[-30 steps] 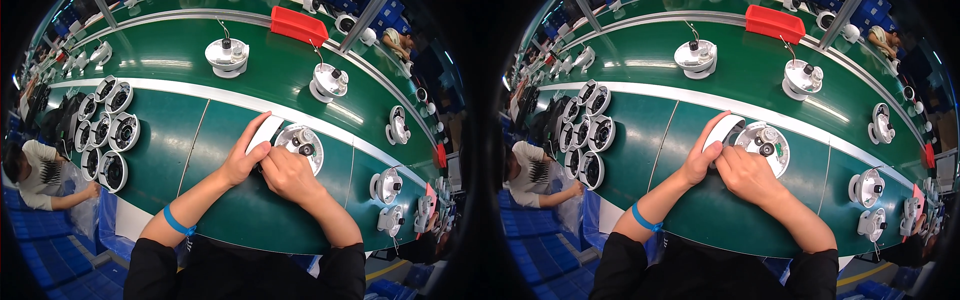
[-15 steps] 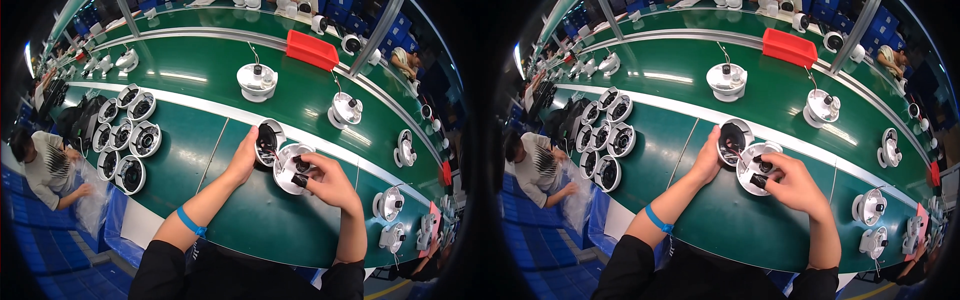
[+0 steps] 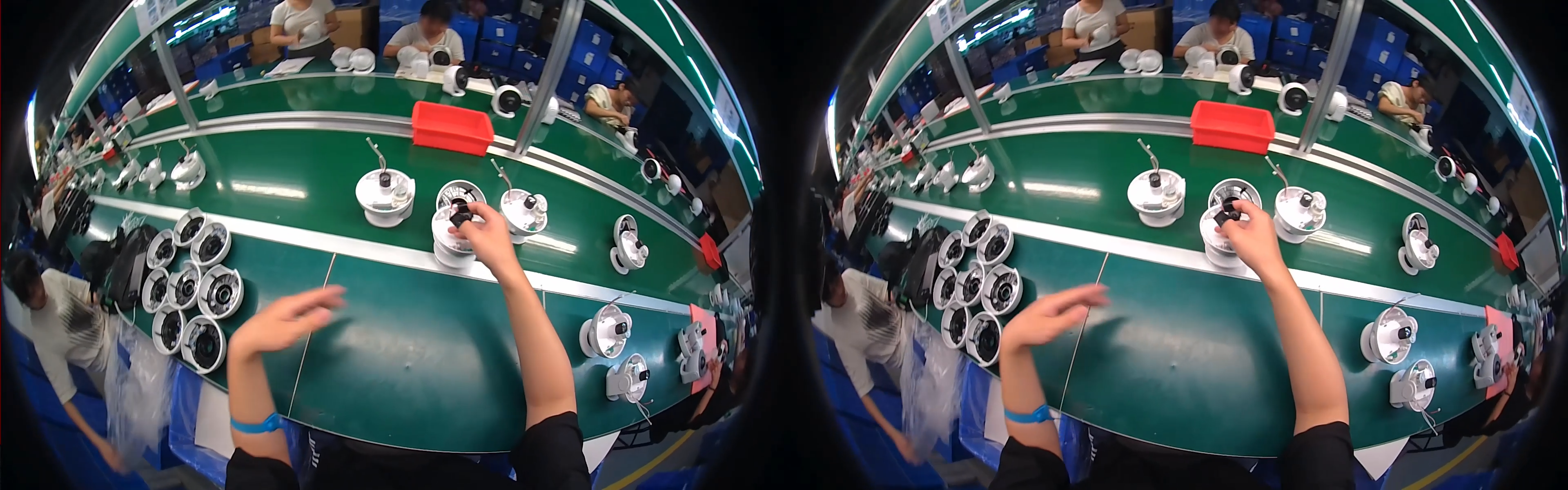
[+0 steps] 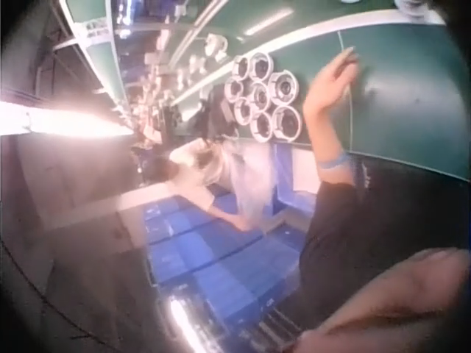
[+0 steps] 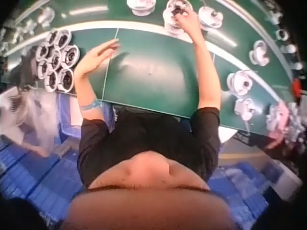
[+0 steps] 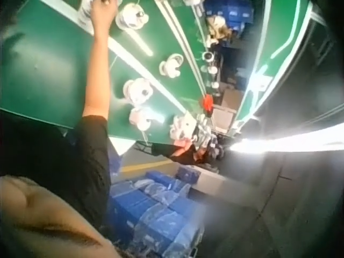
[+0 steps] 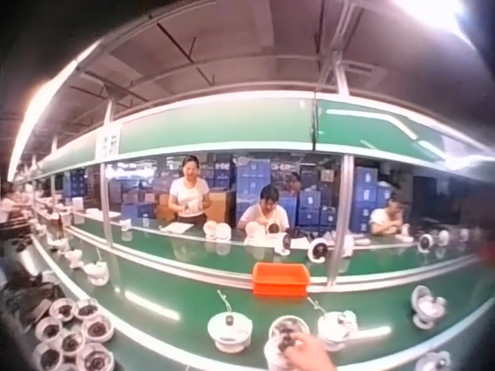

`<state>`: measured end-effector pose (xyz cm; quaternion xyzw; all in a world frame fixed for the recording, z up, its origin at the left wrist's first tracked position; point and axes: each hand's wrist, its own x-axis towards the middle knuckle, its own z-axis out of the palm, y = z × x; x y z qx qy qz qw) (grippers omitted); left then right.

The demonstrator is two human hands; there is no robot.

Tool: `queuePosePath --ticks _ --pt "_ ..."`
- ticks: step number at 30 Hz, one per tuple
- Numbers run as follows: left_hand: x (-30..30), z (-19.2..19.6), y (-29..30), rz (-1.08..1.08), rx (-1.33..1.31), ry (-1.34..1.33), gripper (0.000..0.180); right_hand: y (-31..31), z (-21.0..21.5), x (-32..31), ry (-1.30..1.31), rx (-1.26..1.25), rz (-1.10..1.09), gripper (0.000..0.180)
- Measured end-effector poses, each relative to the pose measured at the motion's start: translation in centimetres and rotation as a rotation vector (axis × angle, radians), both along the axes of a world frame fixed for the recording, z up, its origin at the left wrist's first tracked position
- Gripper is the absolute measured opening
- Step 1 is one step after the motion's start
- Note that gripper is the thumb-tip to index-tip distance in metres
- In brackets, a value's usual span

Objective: The recorder is assembling security camera housings by inserting components and routing wires on an assembly line.

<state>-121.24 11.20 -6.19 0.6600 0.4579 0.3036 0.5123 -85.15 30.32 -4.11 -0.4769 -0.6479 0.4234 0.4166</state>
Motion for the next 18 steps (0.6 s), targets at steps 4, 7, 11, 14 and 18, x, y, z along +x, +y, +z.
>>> queuePosePath --ticks 4,7,11,14,18 --pt "-8.6 -1.6 -4.8 0.780 0.271 0.876 0.061 0.2 2.7 -0.3 0.449 -0.169 0.148 0.049" --pt "-12.0 -4.8 -5.3 0.824 0.006 1.092 0.071 2.4 3.0 3.7 0.396 0.151 -0.298 0.047" --pt "-10.4 -5.1 -4.3 0.826 0.237 0.960 0.059 2.9 1.4 8.1 0.279 0.043 -0.459 0.049" --pt "-7.9 -4.5 -3.5 0.795 0.454 0.827 0.045 1.7 1.0 8.9 0.024 0.201 -0.478 0.050" --pt "-4.0 -3.2 -1.9 0.613 0.533 0.567 0.034 -4.4 4.0 6.2 -0.299 0.279 -0.438 0.027"
